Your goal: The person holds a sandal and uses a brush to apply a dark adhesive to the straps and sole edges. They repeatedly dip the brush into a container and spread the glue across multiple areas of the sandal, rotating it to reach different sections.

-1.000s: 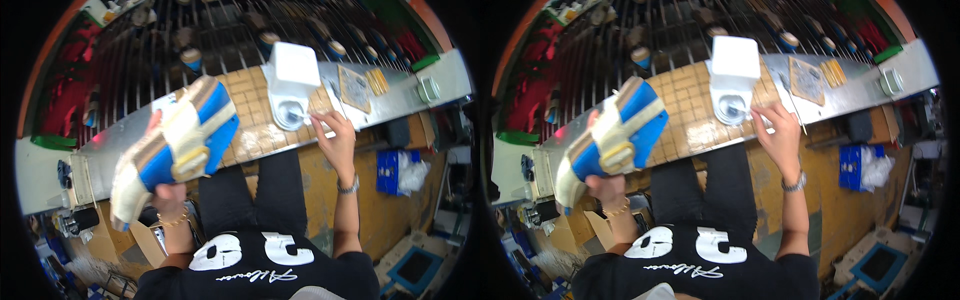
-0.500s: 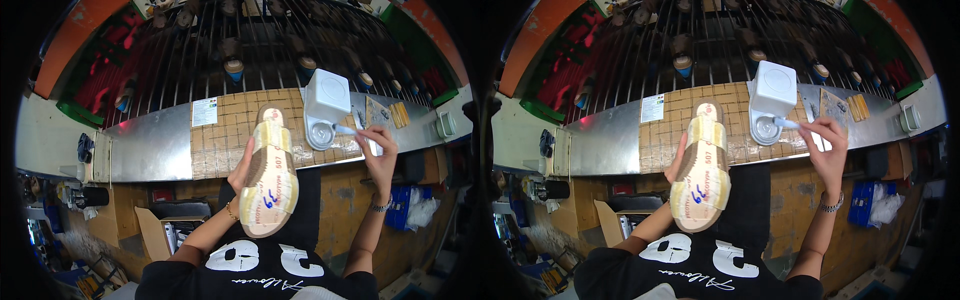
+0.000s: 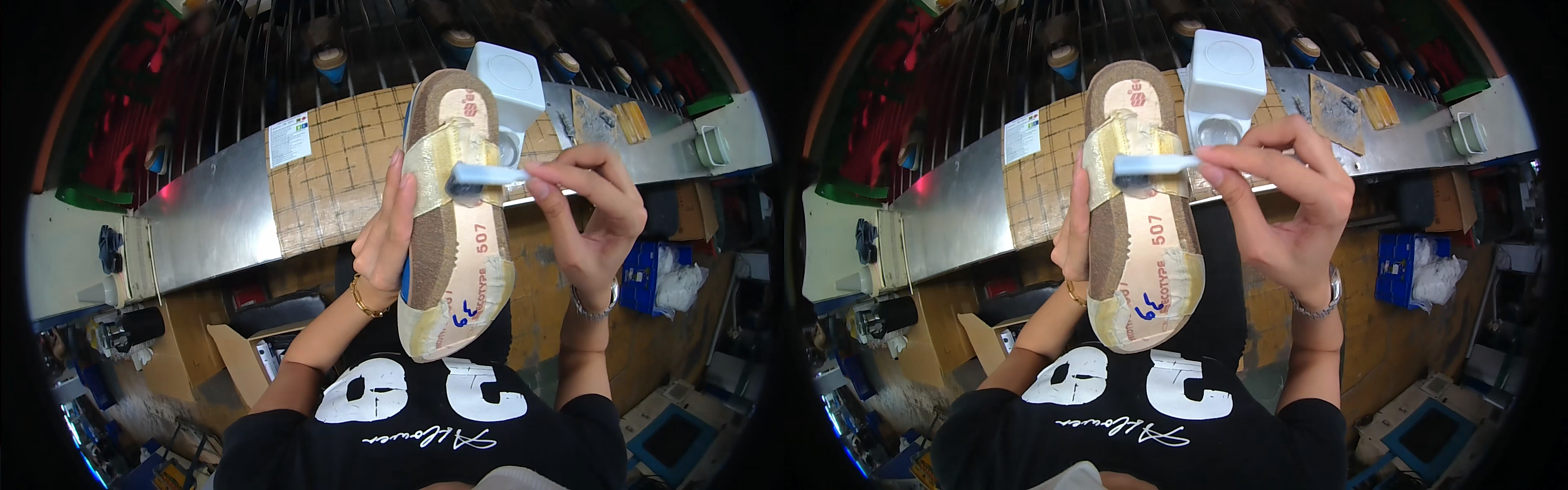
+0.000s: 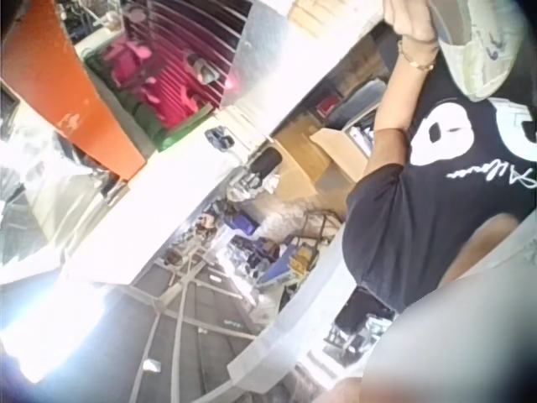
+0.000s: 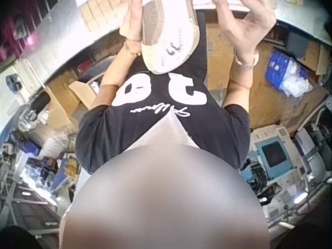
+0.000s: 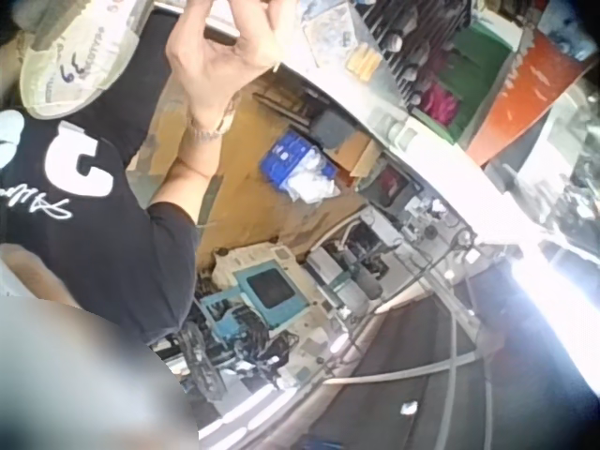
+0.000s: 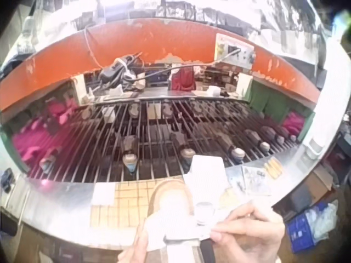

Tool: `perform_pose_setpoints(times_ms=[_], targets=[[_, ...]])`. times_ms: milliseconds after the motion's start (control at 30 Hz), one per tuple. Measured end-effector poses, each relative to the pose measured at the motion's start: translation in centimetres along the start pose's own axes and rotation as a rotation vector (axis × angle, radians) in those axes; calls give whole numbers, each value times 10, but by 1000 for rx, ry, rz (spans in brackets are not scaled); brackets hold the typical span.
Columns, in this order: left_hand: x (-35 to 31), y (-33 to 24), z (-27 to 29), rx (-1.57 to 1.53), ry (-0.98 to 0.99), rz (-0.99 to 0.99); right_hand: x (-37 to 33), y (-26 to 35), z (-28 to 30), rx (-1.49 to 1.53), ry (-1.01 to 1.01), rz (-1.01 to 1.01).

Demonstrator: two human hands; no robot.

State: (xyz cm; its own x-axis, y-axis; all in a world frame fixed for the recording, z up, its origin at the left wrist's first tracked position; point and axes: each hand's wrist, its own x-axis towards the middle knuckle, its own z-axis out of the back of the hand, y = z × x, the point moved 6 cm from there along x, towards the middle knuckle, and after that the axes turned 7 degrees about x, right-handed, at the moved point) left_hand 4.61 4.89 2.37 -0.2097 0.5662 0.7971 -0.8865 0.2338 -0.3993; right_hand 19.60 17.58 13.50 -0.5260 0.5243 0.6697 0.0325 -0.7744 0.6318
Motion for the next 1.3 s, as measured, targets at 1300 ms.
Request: perform_pose_setpoints(times_ms=[1300], targets=[[7,20,17,-212,170,599,3,14,-5,129,12,8]])
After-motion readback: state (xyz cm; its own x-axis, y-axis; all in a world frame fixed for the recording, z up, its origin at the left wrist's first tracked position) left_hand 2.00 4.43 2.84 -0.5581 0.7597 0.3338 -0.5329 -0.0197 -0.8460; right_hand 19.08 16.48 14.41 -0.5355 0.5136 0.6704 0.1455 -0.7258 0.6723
